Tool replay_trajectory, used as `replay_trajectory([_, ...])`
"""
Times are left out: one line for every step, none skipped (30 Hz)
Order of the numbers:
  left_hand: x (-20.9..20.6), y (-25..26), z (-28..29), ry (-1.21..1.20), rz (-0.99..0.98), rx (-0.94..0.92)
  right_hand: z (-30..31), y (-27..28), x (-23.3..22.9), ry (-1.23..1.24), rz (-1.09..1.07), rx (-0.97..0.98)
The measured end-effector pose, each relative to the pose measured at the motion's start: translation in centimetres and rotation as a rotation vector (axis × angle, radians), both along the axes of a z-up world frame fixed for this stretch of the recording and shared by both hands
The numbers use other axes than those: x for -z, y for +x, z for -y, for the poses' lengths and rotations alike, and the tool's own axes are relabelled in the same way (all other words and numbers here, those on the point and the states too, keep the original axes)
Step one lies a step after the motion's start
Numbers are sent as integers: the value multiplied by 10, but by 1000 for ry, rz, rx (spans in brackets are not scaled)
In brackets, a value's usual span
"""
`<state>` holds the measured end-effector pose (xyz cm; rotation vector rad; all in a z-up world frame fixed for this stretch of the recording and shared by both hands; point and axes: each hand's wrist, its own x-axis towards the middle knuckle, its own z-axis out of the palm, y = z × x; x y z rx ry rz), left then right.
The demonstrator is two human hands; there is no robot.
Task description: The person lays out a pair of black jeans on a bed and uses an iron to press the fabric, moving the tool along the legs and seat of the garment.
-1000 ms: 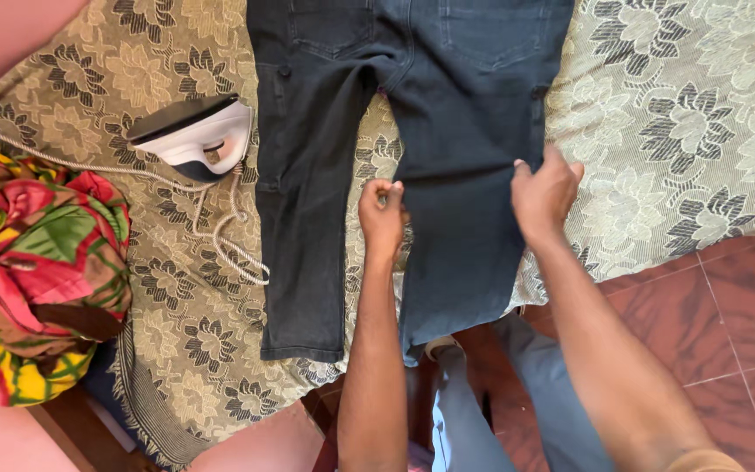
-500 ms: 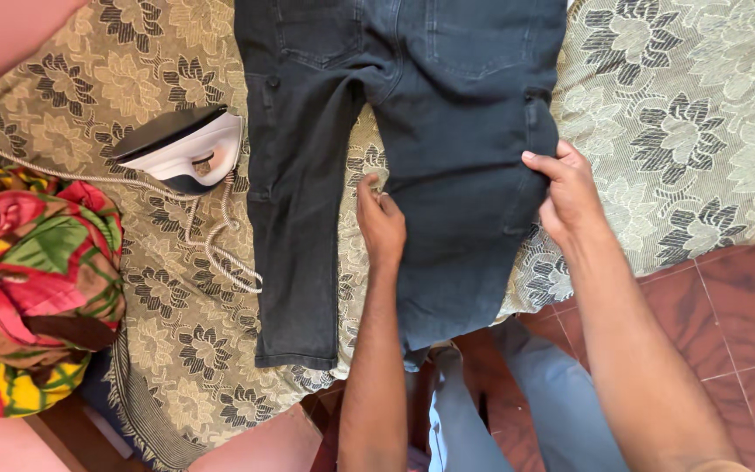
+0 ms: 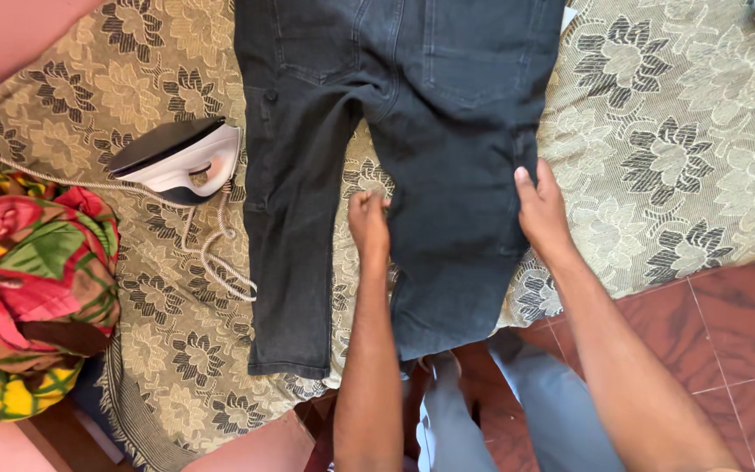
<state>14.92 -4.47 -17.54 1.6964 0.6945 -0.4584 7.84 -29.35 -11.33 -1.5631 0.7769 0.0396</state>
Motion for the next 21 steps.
replay_trajectory([0, 0, 1, 2, -2, -3, 1, -3, 1, 2, -2, -3])
replay_trajectory([0, 1, 4, 40, 38, 112, 4, -5, 1, -153, -160, -63])
replay_trajectory([-1, 1, 7, 79, 78, 227, 5, -7, 2, -307, -318, -123])
replay_trajectory([-1, 2, 8, 81, 81, 225, 5, -8, 5, -307, -314, -125])
replay_trajectory([-3, 1, 10, 210, 83, 207, 6, -9, 9, -384, -257, -97])
replay_trajectory([-5, 0, 10, 336, 83, 192, 6, -10, 13, -463, -201, -67])
replay_trajectory([-9, -1, 8, 335, 85, 194, 7, -11, 18, -464, -200, -64])
replay_trajectory([-12, -3, 9, 384, 119, 271, 11, -12, 22, -419, -310, -104])
replay_trajectory([-15, -2, 11, 432, 154, 347, 14, -12, 26, -371, -420, -143])
replay_trajectory([-17, 2, 15, 423, 158, 351, 20, -11, 30, -379, -420, -136])
replay_trajectory([-18, 5, 18, 452, 125, 368, 29, -7, 34, -130, -350, -29])
replay_trajectory([-20, 7, 19, 485, 86, 386, 34, -3, 36, 121, -279, 74])
replay_trajectory([-16, 13, 23, 479, 85, 390, 42, 6, 38, 117, -282, 79])
replay_trajectory([-11, 21, 27, 292, 118, 239, 51, 19, 38, 338, -160, 200])
replay_trajectory([-6, 28, 29, 106, 150, 86, 58, 31, 35, 557, -35, 322])
replay_trajectory([2, 44, 33, 95, 161, 94, 60, 51, 33, 548, -21, 328])
replay_trajectory([10, 62, 36, -136, 79, -74, 56, 72, 32, 355, -184, 393])
replay_trajectory([15, 71, 35, -355, -25, -249, 50, 85, 27, 163, -365, 454])
replay_trajectory([21, 83, 39, -357, -34, -245, 50, 98, 20, 159, -372, 460])
replay_trajectory([25, 97, 39, -393, -29, -276, 50, 110, 13, 195, -316, 355])
replay_trajectory([24, 107, 36, -428, -24, -307, 47, 117, 7, 232, -260, 249])
